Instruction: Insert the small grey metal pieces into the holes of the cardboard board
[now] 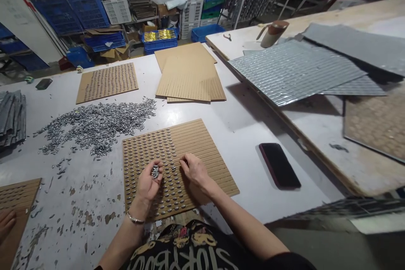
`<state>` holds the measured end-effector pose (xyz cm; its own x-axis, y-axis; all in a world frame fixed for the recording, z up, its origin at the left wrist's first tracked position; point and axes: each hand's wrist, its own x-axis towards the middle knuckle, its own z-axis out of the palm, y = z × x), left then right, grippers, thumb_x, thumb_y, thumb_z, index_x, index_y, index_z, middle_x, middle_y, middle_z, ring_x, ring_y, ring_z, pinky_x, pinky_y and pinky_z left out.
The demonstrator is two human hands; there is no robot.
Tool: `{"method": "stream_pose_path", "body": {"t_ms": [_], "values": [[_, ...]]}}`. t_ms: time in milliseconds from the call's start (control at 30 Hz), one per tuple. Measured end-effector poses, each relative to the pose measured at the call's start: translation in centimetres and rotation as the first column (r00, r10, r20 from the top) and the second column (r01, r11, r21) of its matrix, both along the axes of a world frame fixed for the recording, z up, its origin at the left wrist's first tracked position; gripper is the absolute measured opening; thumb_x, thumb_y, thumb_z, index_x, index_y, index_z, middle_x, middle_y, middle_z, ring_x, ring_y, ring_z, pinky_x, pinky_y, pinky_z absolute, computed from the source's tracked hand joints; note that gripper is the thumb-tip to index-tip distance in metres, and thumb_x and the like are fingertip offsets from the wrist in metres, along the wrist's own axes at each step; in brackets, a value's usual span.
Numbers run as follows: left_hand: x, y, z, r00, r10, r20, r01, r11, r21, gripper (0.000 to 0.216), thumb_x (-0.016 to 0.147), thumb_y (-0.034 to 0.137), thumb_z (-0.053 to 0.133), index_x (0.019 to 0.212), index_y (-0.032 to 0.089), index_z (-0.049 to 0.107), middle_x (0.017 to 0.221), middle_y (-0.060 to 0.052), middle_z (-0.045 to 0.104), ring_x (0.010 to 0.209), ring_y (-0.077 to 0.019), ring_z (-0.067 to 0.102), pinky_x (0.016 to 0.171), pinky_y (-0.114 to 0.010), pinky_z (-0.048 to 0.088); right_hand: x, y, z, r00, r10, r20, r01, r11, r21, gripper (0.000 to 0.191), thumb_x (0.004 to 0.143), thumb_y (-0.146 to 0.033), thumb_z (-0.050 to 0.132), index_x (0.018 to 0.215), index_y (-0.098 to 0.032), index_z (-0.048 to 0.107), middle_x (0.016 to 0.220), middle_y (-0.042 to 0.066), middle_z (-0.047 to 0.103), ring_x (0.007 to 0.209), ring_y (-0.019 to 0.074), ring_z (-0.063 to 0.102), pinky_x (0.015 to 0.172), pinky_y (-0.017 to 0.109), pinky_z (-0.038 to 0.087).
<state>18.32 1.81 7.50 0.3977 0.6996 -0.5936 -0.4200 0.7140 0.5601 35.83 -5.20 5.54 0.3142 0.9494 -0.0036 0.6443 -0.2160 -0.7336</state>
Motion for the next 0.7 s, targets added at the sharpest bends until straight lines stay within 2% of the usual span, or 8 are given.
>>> {"method": "stream_pose_path", "body": {"t_ms": [100,267,467,700], "values": [[-1.6,1.0,0.5,0.997,0.026,0.069,-0.022,0.998,-0.058,0.014,0.078,0.021,0.064,0.088,0.011,0.060,0.076,-0.004,0.057,0.057,-0.0065,0.050,0.039,-0.013,0.032,-0.4,-0.6,-0.2,0.990,0.139,0.009,-0.138,0.990,-0.028,0.012,0.089,-0.023,0.050,0.082,-0.020,0.059,0.082,0.003,0.062,0.076,0.0159,0.055,0.071,0.027,0.042],[-3.5,1.0,0.2,0.999,0.008,0.034,-0.008,1.000,0.011,0.022,0.077,0.023,0.068,0.096,0.013,0.060,0.072,0.000,0.052,0.049,-0.0047,0.042,0.034,-0.013,0.027,-1.1,-0.1,-0.8,0.957,0.264,0.124,-0.257,0.964,-0.064,0.014,0.092,-0.021,0.048,0.091,-0.021,0.062,0.092,0.004,0.061,0.080,0.0144,0.055,0.072,0.024,0.041],[-3.6,0.1,-0.5,1.000,0.016,-0.008,-0.016,1.000,-0.003,0.024,0.074,0.024,0.070,0.093,0.012,0.060,0.072,0.000,0.053,0.050,-0.0055,0.045,0.035,-0.013,0.029,-1.0,0.8,-0.8,0.854,0.397,0.335,-0.353,0.917,-0.186,0.016,0.091,-0.018,0.048,0.091,-0.023,0.063,0.091,0.003,0.060,0.079,0.0142,0.053,0.064,0.022,0.035],[-3.1,-0.1,-0.4,0.998,0.019,-0.060,-0.019,1.000,0.008,0.026,0.072,0.027,0.072,0.091,0.014,0.059,0.071,0.000,0.054,0.052,-0.0060,0.047,0.038,-0.014,0.030,-0.7,0.9,-0.1,0.769,0.473,0.430,-0.432,0.880,-0.197,0.016,0.091,-0.013,0.045,0.087,-0.019,0.060,0.086,0.005,0.060,0.074,0.0170,0.051,0.065,0.027,0.034]]}}
